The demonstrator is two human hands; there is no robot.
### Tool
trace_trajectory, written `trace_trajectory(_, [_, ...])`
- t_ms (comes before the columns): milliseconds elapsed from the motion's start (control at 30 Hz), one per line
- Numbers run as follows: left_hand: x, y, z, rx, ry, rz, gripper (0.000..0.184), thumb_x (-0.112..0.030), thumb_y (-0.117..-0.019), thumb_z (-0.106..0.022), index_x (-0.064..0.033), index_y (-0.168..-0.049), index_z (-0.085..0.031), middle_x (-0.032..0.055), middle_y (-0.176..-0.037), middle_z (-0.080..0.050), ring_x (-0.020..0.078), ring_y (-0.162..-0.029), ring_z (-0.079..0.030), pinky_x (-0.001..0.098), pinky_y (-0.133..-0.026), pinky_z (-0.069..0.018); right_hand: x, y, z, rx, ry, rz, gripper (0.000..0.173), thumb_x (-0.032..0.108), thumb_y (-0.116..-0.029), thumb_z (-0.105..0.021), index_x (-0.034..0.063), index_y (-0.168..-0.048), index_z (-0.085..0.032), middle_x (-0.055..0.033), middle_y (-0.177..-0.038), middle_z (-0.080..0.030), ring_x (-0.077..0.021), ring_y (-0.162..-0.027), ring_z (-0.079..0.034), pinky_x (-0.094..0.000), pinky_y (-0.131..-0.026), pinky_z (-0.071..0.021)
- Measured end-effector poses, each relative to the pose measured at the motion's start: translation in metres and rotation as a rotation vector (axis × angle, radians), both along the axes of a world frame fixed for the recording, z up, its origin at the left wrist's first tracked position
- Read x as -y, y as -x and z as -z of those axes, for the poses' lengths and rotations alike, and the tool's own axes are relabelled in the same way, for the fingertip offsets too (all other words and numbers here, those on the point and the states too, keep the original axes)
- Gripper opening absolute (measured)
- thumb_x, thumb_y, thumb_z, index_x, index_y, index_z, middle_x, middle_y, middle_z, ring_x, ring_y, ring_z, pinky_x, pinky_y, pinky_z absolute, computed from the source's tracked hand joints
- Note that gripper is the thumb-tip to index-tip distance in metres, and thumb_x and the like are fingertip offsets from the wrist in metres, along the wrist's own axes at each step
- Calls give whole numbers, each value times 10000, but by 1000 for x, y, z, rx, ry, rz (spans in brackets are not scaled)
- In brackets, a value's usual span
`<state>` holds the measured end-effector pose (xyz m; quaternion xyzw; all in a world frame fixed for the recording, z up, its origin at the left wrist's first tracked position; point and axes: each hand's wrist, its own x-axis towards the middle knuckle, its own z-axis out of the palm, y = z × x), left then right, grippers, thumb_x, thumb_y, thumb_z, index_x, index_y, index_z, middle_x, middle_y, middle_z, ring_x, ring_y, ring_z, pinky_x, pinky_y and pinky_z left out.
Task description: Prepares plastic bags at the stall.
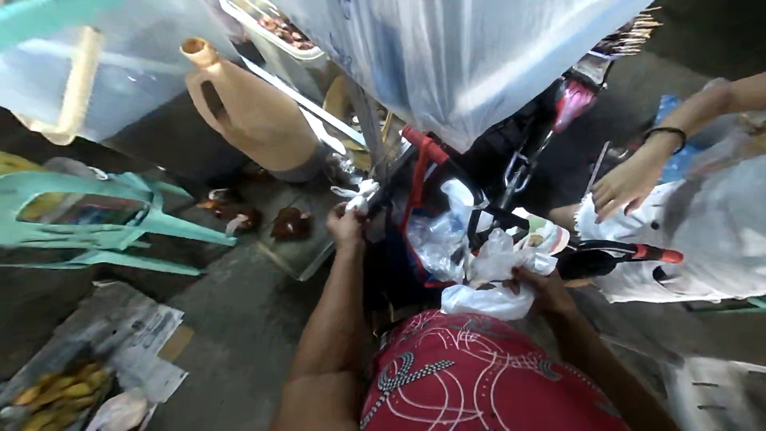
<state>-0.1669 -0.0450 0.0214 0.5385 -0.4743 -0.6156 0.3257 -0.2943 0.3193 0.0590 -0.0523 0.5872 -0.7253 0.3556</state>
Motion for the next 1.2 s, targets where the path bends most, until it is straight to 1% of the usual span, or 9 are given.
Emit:
trace_trajectory(267, [31, 10, -15, 351, 12, 96, 362, -139, -963, -612, -52, -1313, -585, 125, -973, -670, 186, -713, -656, 381, -649, -584, -2, 9, -2, 51, 136, -61, 107, 89, -981, -554, 34, -1026, -634, -65, -734, -709, -168, -622, -683, -345, -674, -617])
trace_trajectory(400, [8, 0, -34, 500, 311, 274, 525, -198, -995, -589, 3, -1465, -470, 309, -1242, -629, 432, -995, -678, 613, -847, -556, -1, 10, -5, -21, 119, -43, 141, 20, -960, -533, 10, -1037, -650, -60, -766, -722, -165, -643, -691, -343, -675, -619])
trace_trajectory(467, [-33, -2, -47, 412, 387, 439, 443, -229, -1032, -567, 9, -1401, -504, 265, -1157, -653, 361, -860, -679, 556, -746, -576, -2, 11, -1, -89, 135, -74, 162, 5, -953, -532, 23, -1031, -673, -52, -778, -738, -161, -655, -702, -346, -681, -626])
trace_trajectory(533, [-81, 9, -55, 210, 263, 669, 339, -219, -1046, -568, -8, -1312, -579, 143, -1040, -674, 180, -744, -657, 374, -645, -581, -1, 13, 2, -157, 156, -142, 172, 22, -959, -548, 58, -1026, -702, -24, -790, -747, -145, -671, -709, -342, -690, -627])
trace_trajectory(667, [-148, 45, -62, -69, -150, 1074, 436, -200, -998, -624, 15, -1370, -549, 102, -1071, -694, 136, -862, -677, 320, -740, -585, 2, 12, -2, -308, 89, -289, 190, 9, -956, -563, 73, -1054, -712, 41, -844, -746, -87, -718, -700, -305, -714, -621])
trace_trajectory(767, [-158, 62, -60, -144, -149, 900, 224, -133, -992, -656, 14, -1161, -653, 57, -909, -701, 108, -757, -662, 300, -717, -580, -4, 14, 4, -318, 100, -220, 151, 24, -928, -611, 58, -1018, -728, 13, -836, -748, -109, -708, -700, -326, -694, -622])
trace_trajectory(933, [-121, 59, -56, -248, -142, 490, 142, -117, -1013, -572, -97, -1152, -597, -15, -852, -649, 80, -691, -628, 277, -627, -571, -20, 21, 6, -100, 102, 34, 91, 1, -871, -633, 24, -928, -699, -53, -744, -718, -143, -616, -667, -318, -635, -601])
trace_trajectory(1033, [-116, 57, -60, -311, -152, 420, 147, -6, -964, -549, -117, -1060, -560, -19, -808, -632, 95, -662, -624, 297, -629, -581, -24, 22, 10, -90, 131, 61, 95, -13, -875, -620, 18, -924, -695, -54, -721, -707, -146, -598, -660, -316, -630, -598])
trace_trajectory(1200, [-115, 58, -55, -316, -96, 363, 81, -83, -1021, -504, -143, -991, -550, -41, -738, -607, 87, -612, -607, 300, -607, -579, -30, 28, 12, -105, 129, 77, 64, 3, -894, -633, 21, -925, -685, -51, -709, -697, -149, -583, -653, -317, -618, -598])
